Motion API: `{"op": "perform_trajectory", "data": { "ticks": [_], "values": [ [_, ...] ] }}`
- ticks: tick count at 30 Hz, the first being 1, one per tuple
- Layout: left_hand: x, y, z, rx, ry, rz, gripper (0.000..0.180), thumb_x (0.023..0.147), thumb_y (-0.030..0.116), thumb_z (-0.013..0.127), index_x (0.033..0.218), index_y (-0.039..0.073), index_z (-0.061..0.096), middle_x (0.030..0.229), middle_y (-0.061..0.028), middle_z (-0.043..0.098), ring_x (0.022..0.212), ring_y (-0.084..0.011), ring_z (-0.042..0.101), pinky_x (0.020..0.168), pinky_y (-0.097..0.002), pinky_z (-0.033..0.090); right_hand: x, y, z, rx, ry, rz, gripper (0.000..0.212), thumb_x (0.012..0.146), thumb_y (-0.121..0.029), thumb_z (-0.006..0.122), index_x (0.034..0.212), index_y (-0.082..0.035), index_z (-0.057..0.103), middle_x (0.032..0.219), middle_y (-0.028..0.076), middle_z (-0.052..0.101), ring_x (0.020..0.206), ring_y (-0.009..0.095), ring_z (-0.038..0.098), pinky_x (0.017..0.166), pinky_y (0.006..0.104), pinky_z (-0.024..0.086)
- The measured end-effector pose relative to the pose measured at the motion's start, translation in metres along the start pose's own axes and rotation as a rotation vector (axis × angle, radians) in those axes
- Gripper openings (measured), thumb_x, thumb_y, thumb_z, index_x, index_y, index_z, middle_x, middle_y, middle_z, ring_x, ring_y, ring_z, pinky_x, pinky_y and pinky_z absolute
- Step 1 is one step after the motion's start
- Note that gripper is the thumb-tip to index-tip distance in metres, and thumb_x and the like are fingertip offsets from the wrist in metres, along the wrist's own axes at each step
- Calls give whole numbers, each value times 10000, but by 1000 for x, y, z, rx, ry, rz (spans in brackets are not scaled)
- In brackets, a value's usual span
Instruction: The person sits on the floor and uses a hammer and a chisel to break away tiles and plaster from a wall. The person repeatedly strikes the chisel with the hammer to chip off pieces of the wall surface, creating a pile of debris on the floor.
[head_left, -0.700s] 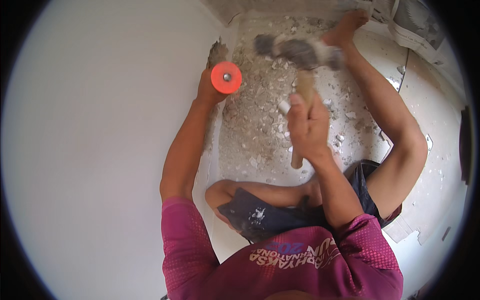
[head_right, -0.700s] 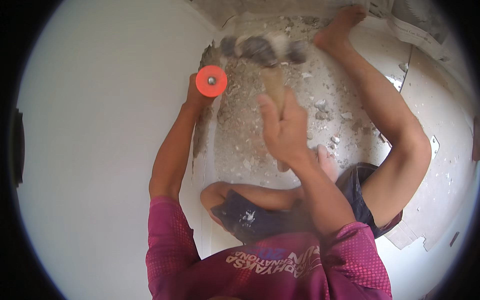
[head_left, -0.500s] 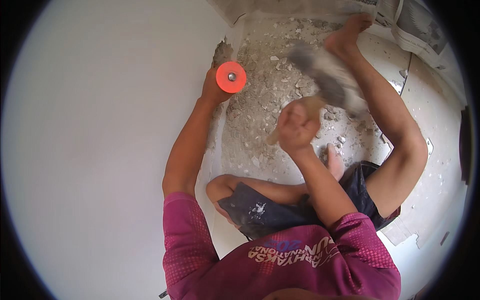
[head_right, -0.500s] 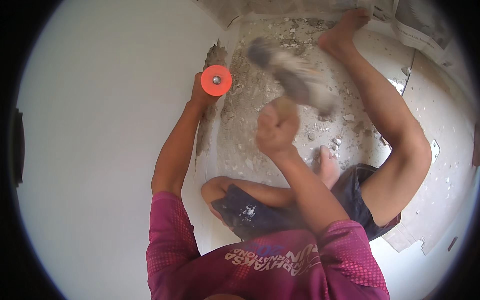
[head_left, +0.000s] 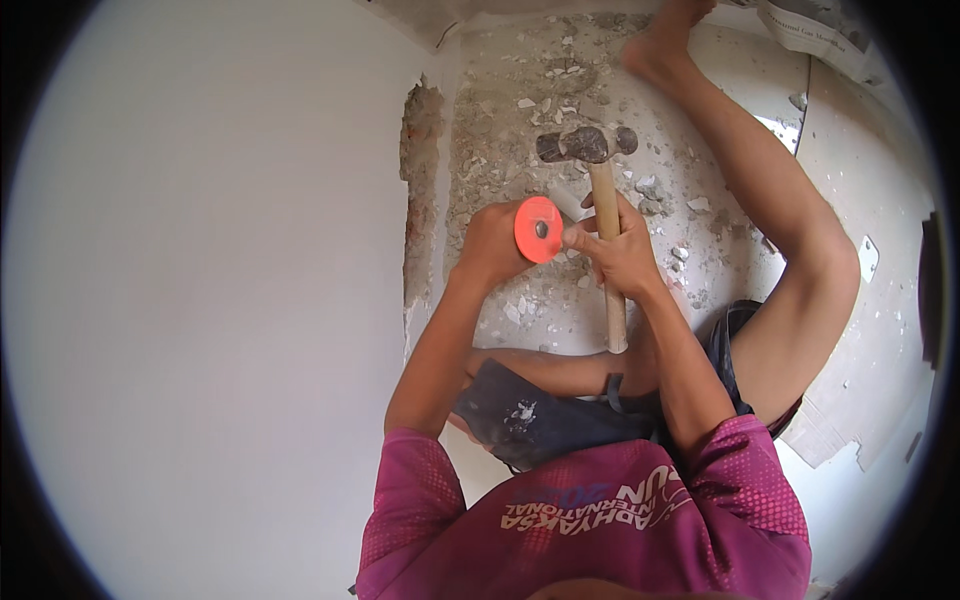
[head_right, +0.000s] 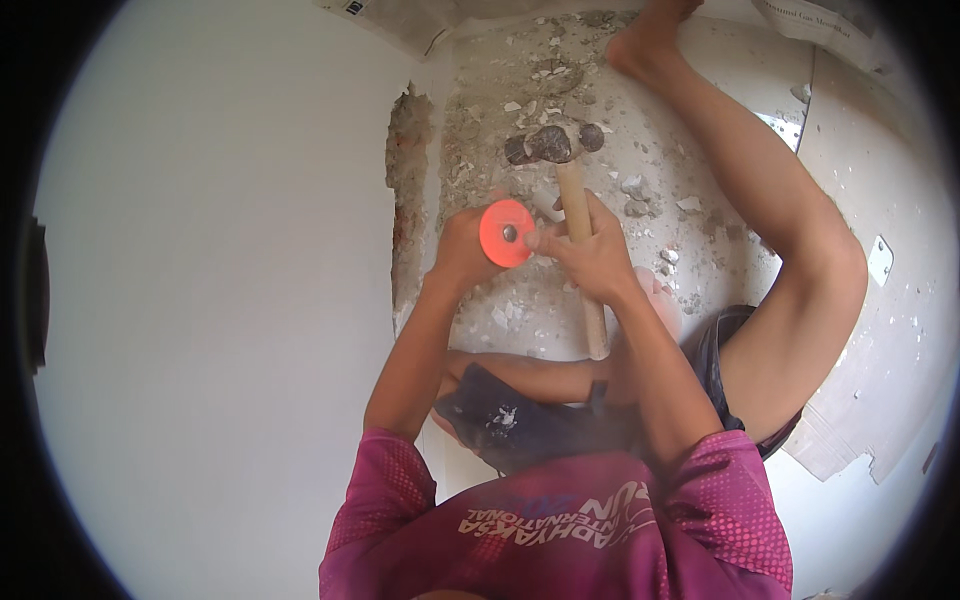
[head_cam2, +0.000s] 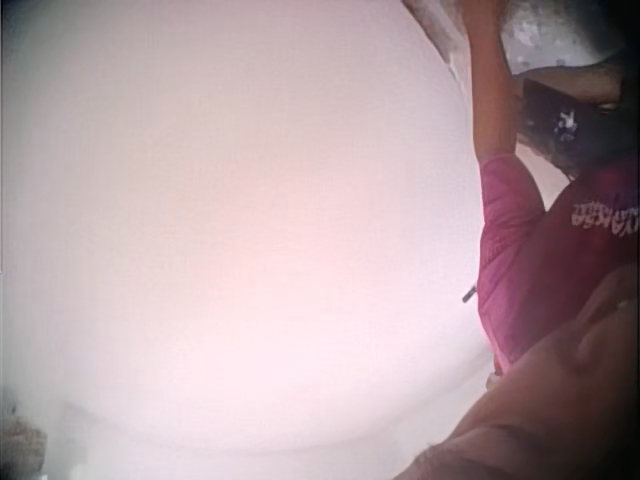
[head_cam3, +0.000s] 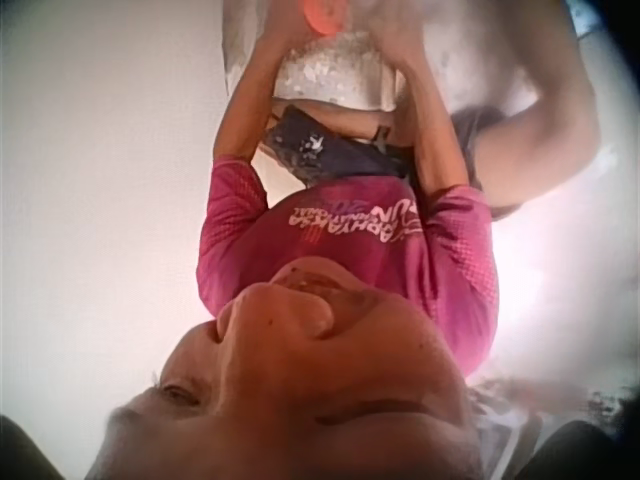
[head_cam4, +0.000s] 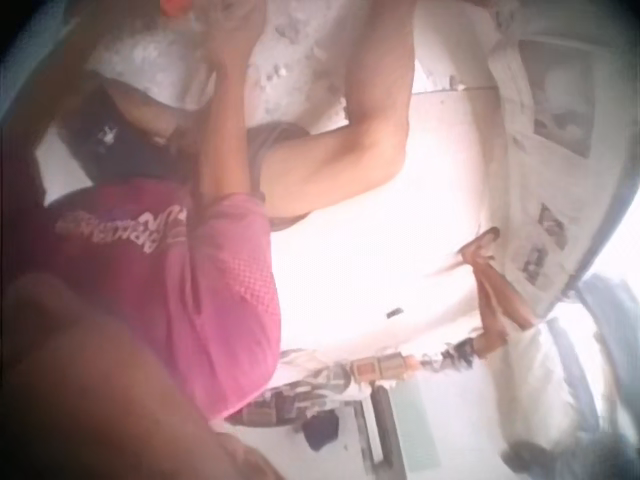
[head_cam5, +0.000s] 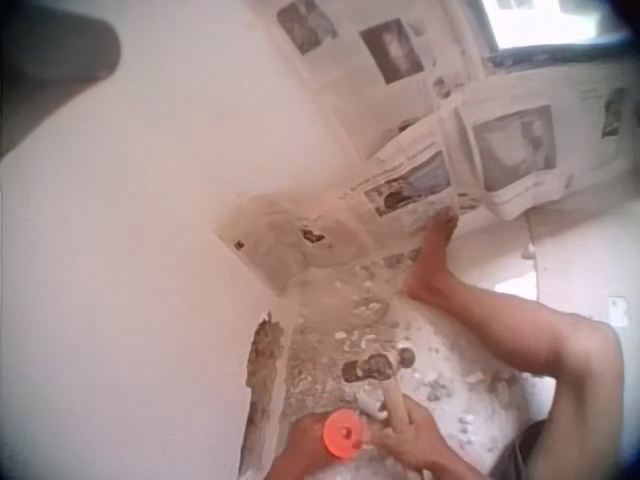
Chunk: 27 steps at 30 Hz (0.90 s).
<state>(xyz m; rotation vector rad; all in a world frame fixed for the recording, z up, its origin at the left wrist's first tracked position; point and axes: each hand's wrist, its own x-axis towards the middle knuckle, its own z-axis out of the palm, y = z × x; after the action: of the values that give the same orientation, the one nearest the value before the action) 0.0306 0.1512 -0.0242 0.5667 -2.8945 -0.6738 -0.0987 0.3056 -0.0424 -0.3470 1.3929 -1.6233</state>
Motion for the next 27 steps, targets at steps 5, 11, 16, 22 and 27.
{"op": "perform_trajectory", "data": {
  "ticks": [5, 11, 16, 22, 27],
  "values": [
    [-27, 35, 19, -230, -69, -257, 340, 664, 191, 828, 935, 72, 662, 810, -134, 687, 738, -315, 673, 652, -400, 537, -11, 33, -4, 362, -326, 258, 391, 819, -194, 805, 1089, -26, 577, 690, 20, 599, 407, 57, 458, 351, 236, 357],
    [-71, 42, 24, -273, 287, -622, 536, 762, 148, 763, 1208, -13, 512, 1263, -178, 557, 1142, -327, 574, 878, -417, 507, -7, 23, 7, 605, -411, 342, 270, 845, -80, 750, 1055, -32, 587, 620, 9, 561, 380, 57, 439, 343, 235, 351],
    [-70, 84, 27, -2046, 607, -1207, 409, 963, 320, 551, 1196, -10, 488, 1234, -127, 540, 1144, -285, 549, 967, -437, 485, -5, 27, 7, 712, -408, 301, 228, 866, -85, 731, 1040, -36, 591, 598, 9, 550, 379, 59, 438, 351, 238, 353],
    [-29, 5, 65, -1656, 909, -899, 296, 1028, 328, 420, 966, 55, 515, 1033, -113, 622, 1010, -221, 637, 877, -418, 561, 1, 27, 9, 168, -166, 56, 247, 923, -265, 683, 942, -28, 619, 648, 30, 580, 416, 62, 454, 381, 250, 363],
    [19, -35, 24, -1555, 913, -909, 250, 1009, 274, 439, 981, 34, 506, 1004, -120, 609, 904, -238, 622, 773, -448, 570, 6, 18, -9, -61, 90, -77, 441, 1014, -447, 497, 880, -34, 574, 592, 32, 535, 403, 73, 438, 381, 242, 338]
  ]
}}
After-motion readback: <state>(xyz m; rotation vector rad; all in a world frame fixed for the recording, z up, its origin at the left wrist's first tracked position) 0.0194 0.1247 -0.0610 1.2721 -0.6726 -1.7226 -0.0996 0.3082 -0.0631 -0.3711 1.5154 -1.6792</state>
